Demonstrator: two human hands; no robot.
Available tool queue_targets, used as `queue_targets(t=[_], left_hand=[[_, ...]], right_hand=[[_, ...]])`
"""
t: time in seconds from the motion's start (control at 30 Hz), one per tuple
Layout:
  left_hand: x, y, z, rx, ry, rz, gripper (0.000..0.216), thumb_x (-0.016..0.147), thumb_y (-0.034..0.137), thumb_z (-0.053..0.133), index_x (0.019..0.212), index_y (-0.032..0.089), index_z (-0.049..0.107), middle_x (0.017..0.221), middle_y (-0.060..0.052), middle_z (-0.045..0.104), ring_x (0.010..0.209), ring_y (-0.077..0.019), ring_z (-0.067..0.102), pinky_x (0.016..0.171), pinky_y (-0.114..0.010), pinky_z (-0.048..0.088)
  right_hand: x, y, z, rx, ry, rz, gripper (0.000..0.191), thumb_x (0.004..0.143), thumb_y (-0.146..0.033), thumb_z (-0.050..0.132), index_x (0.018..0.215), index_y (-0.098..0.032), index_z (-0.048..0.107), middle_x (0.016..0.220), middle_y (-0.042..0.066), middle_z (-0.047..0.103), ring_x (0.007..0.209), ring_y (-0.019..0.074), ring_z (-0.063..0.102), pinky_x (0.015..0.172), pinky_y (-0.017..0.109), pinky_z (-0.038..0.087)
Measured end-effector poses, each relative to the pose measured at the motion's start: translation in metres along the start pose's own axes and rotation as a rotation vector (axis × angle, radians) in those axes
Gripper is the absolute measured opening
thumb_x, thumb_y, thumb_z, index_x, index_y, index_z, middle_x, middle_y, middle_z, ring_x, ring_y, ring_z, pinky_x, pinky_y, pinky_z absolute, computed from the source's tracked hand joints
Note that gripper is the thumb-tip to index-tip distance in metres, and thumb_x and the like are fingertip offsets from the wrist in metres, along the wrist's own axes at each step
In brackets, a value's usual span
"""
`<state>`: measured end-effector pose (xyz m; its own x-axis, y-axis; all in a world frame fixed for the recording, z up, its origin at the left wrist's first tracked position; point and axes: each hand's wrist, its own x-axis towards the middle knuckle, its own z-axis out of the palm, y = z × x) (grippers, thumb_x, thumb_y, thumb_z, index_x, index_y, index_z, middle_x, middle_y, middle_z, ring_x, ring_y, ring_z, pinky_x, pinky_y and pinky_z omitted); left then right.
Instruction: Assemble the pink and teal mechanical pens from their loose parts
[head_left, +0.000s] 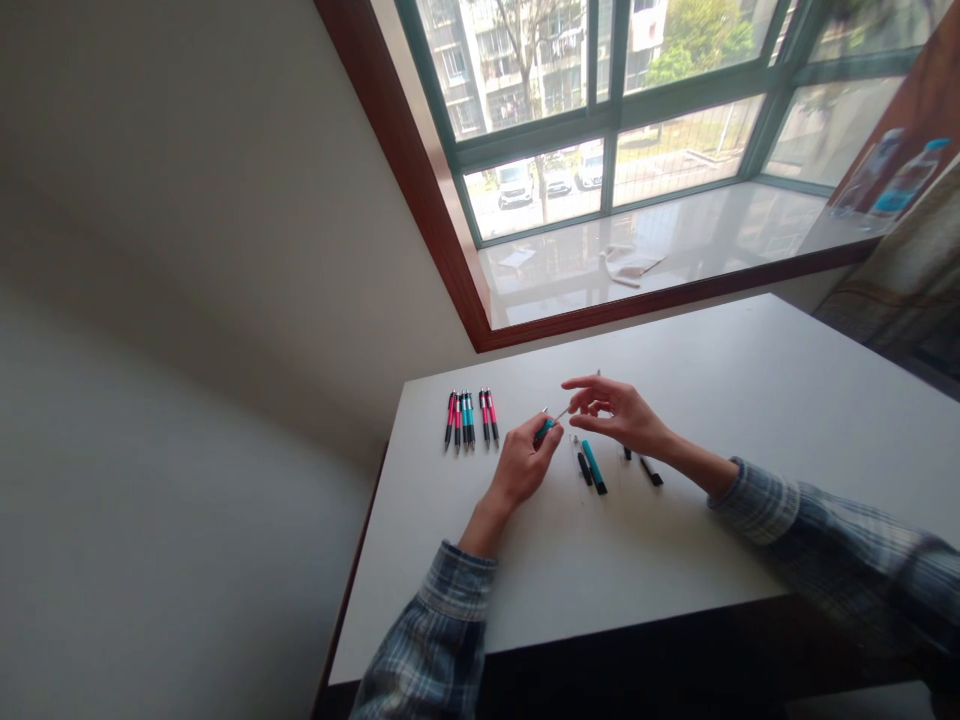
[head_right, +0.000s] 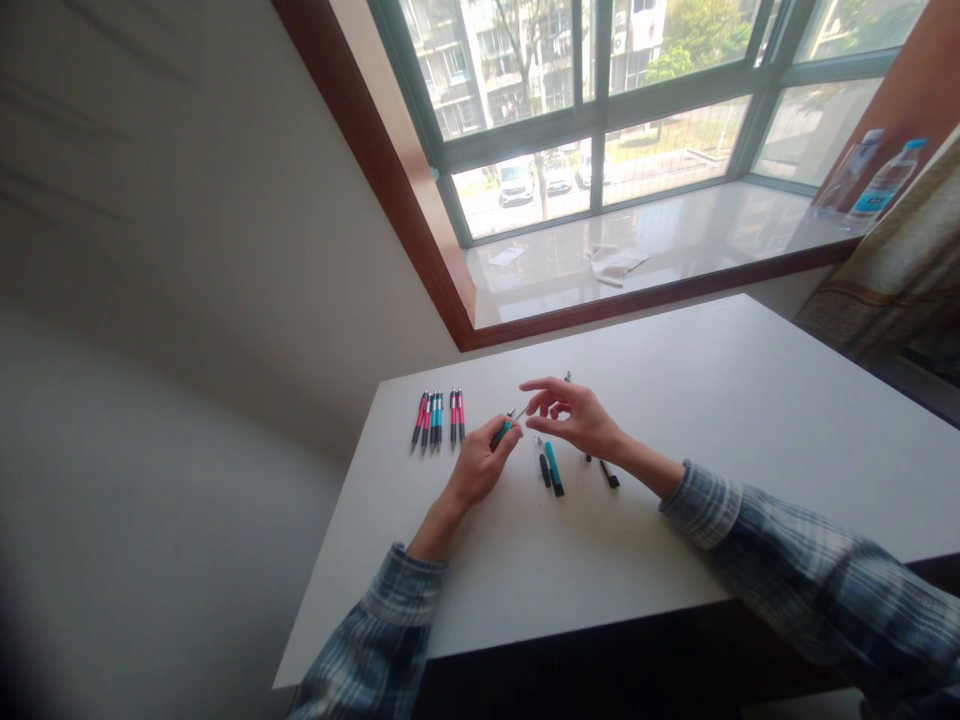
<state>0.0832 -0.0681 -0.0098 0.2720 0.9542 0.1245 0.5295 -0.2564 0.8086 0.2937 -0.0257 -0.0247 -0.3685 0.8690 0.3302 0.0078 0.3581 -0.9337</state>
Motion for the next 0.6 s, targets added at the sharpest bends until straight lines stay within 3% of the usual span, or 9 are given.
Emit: queue_targets(t=[0.17, 0.3, 0.43, 0.6], left_hand=[[0.006, -0.009, -0.009, -0.112, 0.242, -0.083, 0.033, 0.098, 0.049, 0.05, 0.086, 0.019, 0.06, 0.071, 0.003, 0.051, 0.064, -0.0121, 0.045, 0.062, -0.023, 0.038], [0.009, -0.015, -0.018, 0.125, 0.407, -0.202, 0.026, 0.092, 0.045, 0.061, 0.089, 0.02, 0.065, 0.062, 0.005, 0.047, 0.056, -0.0123, 0.046, 0.06, -0.024, 0.037], [0.01, -0.019, -0.022, 0.359, 0.332, -0.247, 0.026, 0.087, 0.043, 0.069, 0.102, 0.022, 0.072, 0.061, 0.003, 0.056, 0.061, -0.0164, 0.058, 0.068, -0.027, 0.041], [0.009, -0.026, -0.021, 0.451, 0.219, -0.272, 0.03, 0.084, 0.045, 0.074, 0.106, 0.024, 0.076, 0.069, -0.003, 0.068, 0.071, -0.0229, 0.067, 0.072, -0.031, 0.045]], right_hand=[[0.004, 0.007, -0.008, -0.313, 0.026, -0.151, 0.026, 0.092, -0.038, 0.071, 0.116, -0.027, 0.075, 0.093, 0.005, 0.077, 0.083, 0.0217, 0.067, 0.076, 0.039, 0.054], [0.007, 0.008, -0.01, -0.493, -0.009, -0.25, 0.015, 0.097, -0.033, 0.065, 0.101, -0.028, 0.079, 0.092, 0.005, 0.077, 0.085, 0.024, 0.065, 0.079, 0.042, 0.053], [0.007, 0.006, -0.008, -0.511, -0.027, -0.249, 0.017, 0.098, -0.034, 0.063, 0.1, -0.029, 0.079, 0.092, 0.006, 0.077, 0.087, 0.0251, 0.066, 0.081, 0.043, 0.054], [0.006, 0.007, -0.008, -0.505, -0.043, -0.237, 0.019, 0.099, -0.036, 0.062, 0.1, -0.029, 0.079, 0.092, 0.006, 0.078, 0.086, 0.0257, 0.066, 0.08, 0.043, 0.054]])
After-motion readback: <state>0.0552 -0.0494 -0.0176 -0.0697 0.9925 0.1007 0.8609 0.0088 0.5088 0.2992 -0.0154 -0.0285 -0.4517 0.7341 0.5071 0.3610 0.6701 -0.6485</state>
